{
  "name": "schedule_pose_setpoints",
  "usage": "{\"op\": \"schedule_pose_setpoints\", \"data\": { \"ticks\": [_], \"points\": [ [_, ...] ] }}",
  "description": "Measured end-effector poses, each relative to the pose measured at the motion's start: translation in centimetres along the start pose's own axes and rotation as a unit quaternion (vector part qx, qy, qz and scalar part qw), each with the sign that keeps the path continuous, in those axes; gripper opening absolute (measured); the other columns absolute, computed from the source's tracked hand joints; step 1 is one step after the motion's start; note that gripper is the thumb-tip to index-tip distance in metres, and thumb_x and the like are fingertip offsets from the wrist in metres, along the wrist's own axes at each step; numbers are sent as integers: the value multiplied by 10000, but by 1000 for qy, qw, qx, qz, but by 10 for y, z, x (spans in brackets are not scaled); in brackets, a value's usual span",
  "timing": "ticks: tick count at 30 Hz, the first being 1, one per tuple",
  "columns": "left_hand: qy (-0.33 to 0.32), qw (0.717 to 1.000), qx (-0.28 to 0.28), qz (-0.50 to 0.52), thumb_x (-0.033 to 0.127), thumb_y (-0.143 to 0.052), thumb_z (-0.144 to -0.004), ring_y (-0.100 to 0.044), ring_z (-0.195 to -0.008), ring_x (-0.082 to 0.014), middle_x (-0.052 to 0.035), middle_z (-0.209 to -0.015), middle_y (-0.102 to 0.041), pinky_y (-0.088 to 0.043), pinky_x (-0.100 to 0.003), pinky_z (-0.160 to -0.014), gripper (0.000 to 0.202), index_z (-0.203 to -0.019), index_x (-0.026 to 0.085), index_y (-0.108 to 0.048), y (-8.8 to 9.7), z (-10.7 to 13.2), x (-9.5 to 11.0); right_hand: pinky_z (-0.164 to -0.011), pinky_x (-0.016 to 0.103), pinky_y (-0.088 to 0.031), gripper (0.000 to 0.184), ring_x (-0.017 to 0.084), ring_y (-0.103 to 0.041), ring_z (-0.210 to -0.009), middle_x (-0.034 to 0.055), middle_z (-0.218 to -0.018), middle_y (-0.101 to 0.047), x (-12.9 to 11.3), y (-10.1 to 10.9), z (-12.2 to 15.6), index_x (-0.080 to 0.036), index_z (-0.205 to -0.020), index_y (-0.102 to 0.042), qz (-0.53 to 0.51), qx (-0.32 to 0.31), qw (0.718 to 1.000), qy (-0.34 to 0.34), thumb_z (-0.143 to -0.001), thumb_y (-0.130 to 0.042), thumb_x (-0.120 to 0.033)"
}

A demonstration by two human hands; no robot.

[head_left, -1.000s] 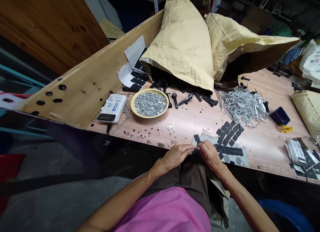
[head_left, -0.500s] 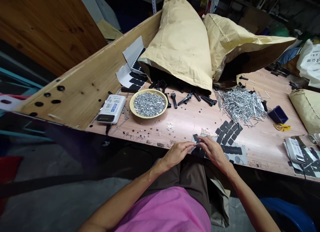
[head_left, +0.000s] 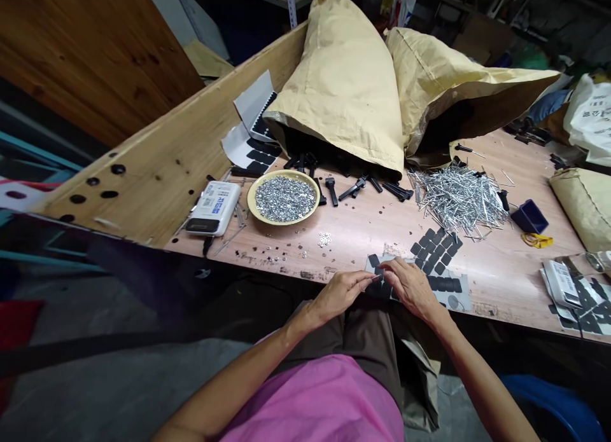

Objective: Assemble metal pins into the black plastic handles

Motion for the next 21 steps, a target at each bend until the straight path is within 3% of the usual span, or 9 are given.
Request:
{"op": "schedule_pose_setpoints", "data": {
  "ticks": [2, 7, 11, 14, 17, 21],
  "points": [
    [-5, 1000, -6, 1, 232, -451, -890, -683, -851, -167, -38, -962, -735, -517, -228, -757, 265, -999, 185, -689, 0, -1, 1, -674, 269, -381, 368, 152, -593, -763, 55, -864, -657, -1, 3, 1, -204, -943, -586, -13, 5, 999, 34, -984, -259, -368],
    [-24, 998, -4, -62, 223, -451, -888, -675, -900, -187, -64, -994, -725, -514, -252, -799, 268, -1025, 183, -677, -4, 6, -2, -736, 299, -354, 455, 144, -545, -636, 42, -682, -618, -1, -7, 3, -178, -764, -590, 47, 10, 997, 68, -985, -242, -371],
    [-38, 997, 11, -65, 252, -468, -877, -674, -866, -187, -62, -951, -726, -518, -262, -770, 246, -990, 198, -680, -8, 10, -4, -666, 272, -347, 559, 124, -499, -532, 21, -570, -579, 0, -13, 2, -182, -649, -573, 7, -48, 999, 6, -989, -178, -386],
    [1, 998, 59, 25, 297, -460, -875, -670, -773, -173, -52, -846, -723, -518, -264, -722, 251, -960, 188, -670, -8, 7, -2, -627, 264, -344, 580, 132, -505, -532, 25, -566, -577, -2, -10, 6, -191, -644, -575, -21, -66, 992, -109, -976, -166, -436],
    [72, 977, 76, 188, 382, -469, -863, -631, -608, -140, -16, -651, -676, -506, -241, -619, 280, -916, 162, -634, -8, 1, 4, -624, 263, -376, 553, 155, -548, -611, 43, -662, -607, -12, -10, 15, -199, -706, -582, -104, -3, 971, -216, -951, -186, -498],
    [108, 924, 105, 352, 435, -621, -754, -631, -672, -128, -28, -708, -691, -500, -232, -687, 292, -831, 155, -587, -14, -3, 17, -684, 273, -451, 500, 177, -593, -770, 56, -861, -638, -39, -30, 27, -201, -940, -595, -342, 69, 904, -247, -916, -248, -561]
  ]
}}
Point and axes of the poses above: each hand's wrist, its own z-axis away from the middle knuckle, its own y-axis out of the back of the hand, x = y × z, the point moved 1 cm from there along -z, towards the middle knuckle
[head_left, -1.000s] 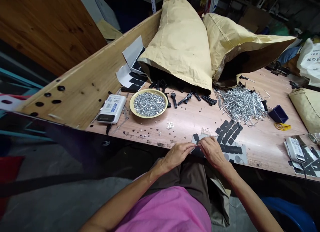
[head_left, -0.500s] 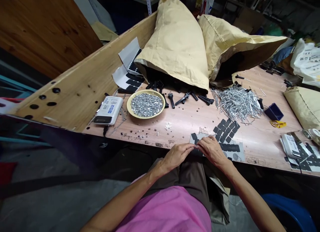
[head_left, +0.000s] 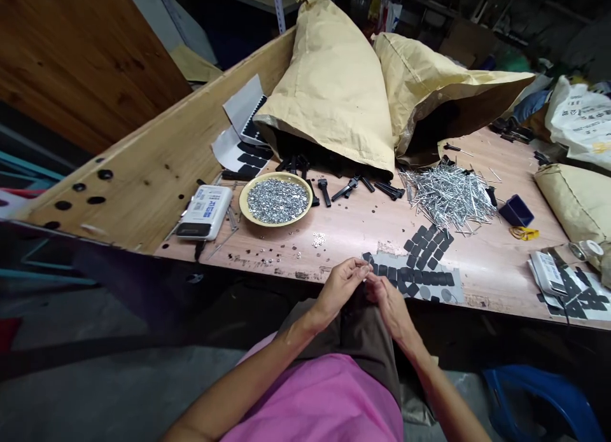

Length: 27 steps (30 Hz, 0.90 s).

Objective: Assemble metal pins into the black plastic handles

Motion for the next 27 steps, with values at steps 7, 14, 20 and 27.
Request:
{"op": "schedule_pose_setpoints", "data": {
  "ticks": [7, 14, 20, 27],
  "points": [
    [53, 998, 42, 13, 450, -654, -703, -549, -488, -81, -42, -825, -673, -456, -218, -491, 340, -866, 153, -627, -14, 9, -19, -460, 232, -402, 422, 116, -478, -454, -51, -583, -496, 6, -38, 25, -230, -1121, -513, -225, 40, 966, -119, -889, -344, -539],
    [-29, 994, 53, -92, 359, -637, -706, -612, -829, -171, -74, -888, -639, -490, -238, -645, 196, -688, 164, -656, -13, 11, -52, -394, 233, -280, 401, 98, -335, -379, -72, -485, -386, 20, -33, 44, -202, -854, -513, -172, 33, 961, -216, -870, -304, -545],
    [-26, 975, 7, -222, 311, -571, -772, -632, -694, -161, -41, -731, -672, -506, -267, -659, 188, -706, 187, -695, -11, 13, -67, -452, 229, -287, 298, 102, -346, -445, -65, -515, -382, 30, -28, 52, -218, -738, -485, -114, 52, 964, -234, -856, -306, -425],
    [-192, 904, 153, -350, 266, -450, -862, -676, -866, -186, -69, -950, -726, -521, -287, -751, 257, -943, 197, -684, 31, -8, -55, -434, 222, -241, 240, 104, -314, -439, -64, -482, -342, 60, -4, 44, -220, -647, -465, -68, 103, 937, -326, -792, -303, -322]
  ]
}}
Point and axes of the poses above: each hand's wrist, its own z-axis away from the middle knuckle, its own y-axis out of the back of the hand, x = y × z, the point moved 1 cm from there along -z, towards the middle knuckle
